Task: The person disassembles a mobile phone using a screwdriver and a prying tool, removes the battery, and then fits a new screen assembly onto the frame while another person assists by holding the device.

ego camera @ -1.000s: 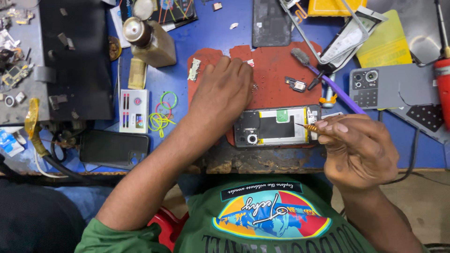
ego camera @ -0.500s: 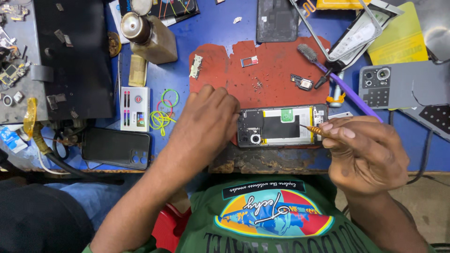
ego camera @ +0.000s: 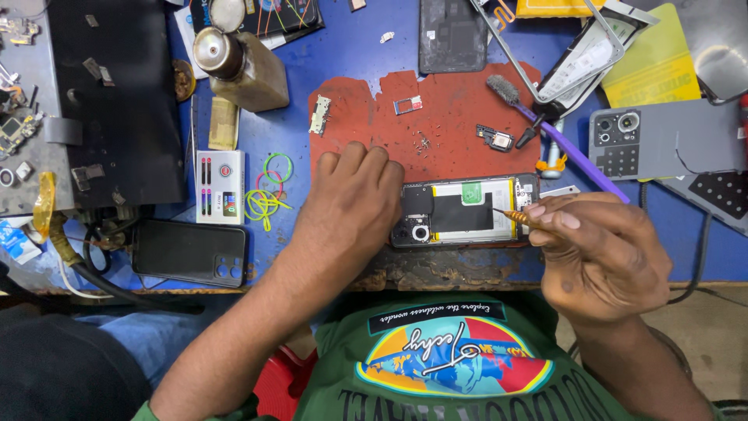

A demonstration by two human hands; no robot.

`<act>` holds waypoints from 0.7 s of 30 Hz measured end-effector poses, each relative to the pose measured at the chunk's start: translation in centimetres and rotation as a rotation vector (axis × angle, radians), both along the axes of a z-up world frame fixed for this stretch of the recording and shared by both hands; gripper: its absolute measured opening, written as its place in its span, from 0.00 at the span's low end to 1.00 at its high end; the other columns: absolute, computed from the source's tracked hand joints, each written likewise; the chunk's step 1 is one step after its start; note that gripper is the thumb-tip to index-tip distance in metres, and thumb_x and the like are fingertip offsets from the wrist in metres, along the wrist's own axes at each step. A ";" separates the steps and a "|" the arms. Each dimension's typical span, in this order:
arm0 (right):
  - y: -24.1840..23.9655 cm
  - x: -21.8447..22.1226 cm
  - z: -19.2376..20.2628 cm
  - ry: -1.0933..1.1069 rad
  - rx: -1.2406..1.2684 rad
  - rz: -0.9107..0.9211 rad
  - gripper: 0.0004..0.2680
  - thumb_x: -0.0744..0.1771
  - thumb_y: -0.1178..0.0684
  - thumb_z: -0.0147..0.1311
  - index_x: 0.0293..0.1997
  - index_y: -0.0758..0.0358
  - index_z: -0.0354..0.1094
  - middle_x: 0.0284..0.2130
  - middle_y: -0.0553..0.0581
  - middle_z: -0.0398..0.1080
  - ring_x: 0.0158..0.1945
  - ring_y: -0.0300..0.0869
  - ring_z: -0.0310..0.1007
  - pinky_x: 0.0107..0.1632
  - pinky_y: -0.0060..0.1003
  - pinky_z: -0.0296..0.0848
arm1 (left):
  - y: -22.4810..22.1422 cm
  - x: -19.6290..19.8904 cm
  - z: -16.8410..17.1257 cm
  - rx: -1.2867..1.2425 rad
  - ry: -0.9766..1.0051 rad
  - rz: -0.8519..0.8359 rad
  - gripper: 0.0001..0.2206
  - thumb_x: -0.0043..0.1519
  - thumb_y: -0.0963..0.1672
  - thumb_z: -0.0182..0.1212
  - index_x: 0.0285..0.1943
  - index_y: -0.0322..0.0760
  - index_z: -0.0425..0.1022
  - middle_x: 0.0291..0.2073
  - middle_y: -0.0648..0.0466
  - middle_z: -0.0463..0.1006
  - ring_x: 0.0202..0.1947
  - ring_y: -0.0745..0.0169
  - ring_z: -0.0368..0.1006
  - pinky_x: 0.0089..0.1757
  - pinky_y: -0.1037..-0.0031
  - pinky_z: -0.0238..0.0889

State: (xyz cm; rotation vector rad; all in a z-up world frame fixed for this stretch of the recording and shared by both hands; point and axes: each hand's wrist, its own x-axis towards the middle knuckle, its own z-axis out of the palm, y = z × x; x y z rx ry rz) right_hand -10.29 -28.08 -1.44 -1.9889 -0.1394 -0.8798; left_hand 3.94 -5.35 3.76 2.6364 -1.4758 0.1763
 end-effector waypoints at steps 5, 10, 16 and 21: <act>0.0 0.0 0.0 0.003 0.006 0.007 0.12 0.70 0.69 0.61 0.56 0.63 0.65 0.44 0.59 0.70 0.44 0.45 0.80 0.47 0.34 0.84 | -0.5 0.5 0.4 0.084 -0.086 -0.066 0.03 0.56 0.42 0.57 0.36 0.38 0.71 0.33 0.52 0.69 0.41 0.55 0.66 0.41 0.64 0.57; 0.1 0.1 0.0 -0.008 -0.001 0.002 0.13 0.69 0.70 0.61 0.56 0.63 0.65 0.43 0.60 0.71 0.43 0.45 0.80 0.46 0.34 0.84 | -0.8 1.5 0.5 0.107 -0.066 -0.145 0.04 0.55 0.43 0.56 0.36 0.37 0.72 0.32 0.51 0.70 0.40 0.54 0.67 0.40 0.64 0.58; 0.2 0.1 0.0 -0.013 -0.014 -0.012 0.12 0.69 0.70 0.61 0.56 0.64 0.65 0.44 0.60 0.71 0.43 0.45 0.80 0.46 0.33 0.83 | -0.5 2.2 0.1 0.082 -0.090 -0.184 0.05 0.57 0.44 0.56 0.36 0.37 0.72 0.33 0.51 0.70 0.41 0.54 0.67 0.42 0.63 0.59; 0.2 0.3 0.1 -0.014 0.015 -0.002 0.12 0.68 0.69 0.60 0.54 0.65 0.65 0.42 0.62 0.71 0.42 0.45 0.80 0.43 0.32 0.83 | -0.7 1.5 0.0 0.089 -0.125 -0.157 0.05 0.57 0.44 0.56 0.35 0.38 0.71 0.31 0.51 0.69 0.40 0.53 0.67 0.42 0.62 0.59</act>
